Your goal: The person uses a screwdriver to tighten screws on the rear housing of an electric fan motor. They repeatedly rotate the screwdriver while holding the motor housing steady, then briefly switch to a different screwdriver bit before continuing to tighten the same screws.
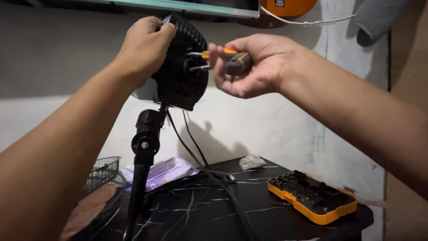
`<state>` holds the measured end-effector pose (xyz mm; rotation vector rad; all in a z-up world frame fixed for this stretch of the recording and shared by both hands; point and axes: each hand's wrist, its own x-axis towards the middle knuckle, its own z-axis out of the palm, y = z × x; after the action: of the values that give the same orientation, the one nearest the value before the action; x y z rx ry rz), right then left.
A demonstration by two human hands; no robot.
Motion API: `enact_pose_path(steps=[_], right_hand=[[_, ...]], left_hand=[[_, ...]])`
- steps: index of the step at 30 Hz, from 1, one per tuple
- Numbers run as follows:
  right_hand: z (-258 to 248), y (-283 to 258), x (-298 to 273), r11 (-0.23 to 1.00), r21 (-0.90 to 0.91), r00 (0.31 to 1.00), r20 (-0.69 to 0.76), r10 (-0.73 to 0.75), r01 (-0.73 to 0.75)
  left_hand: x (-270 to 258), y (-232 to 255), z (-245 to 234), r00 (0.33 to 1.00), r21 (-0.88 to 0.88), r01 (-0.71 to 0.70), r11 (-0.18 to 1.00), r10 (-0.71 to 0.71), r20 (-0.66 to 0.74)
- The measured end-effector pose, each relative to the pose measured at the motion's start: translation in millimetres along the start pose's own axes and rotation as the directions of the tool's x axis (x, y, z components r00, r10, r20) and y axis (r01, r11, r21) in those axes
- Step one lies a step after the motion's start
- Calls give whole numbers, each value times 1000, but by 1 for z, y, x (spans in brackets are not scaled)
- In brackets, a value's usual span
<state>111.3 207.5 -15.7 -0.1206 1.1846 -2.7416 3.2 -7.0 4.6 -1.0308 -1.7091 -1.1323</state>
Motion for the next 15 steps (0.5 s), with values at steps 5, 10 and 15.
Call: enact_pose_path(steps=[5, 10, 15], right_hand=[[0, 11, -5, 776, -560, 885, -150, -441, 292], [-8, 18, 5, 402, -739, 618, 24, -786, 540], [2, 3, 3, 619, -600, 741, -63, -668, 507]], left_hand=[[-6, 3, -1, 999, 52, 8, 999, -6, -39], [-7, 3, 0, 999, 69, -10, 998, 14, -51], [-3, 0, 3, 996, 90, -42, 995, 49, -73]])
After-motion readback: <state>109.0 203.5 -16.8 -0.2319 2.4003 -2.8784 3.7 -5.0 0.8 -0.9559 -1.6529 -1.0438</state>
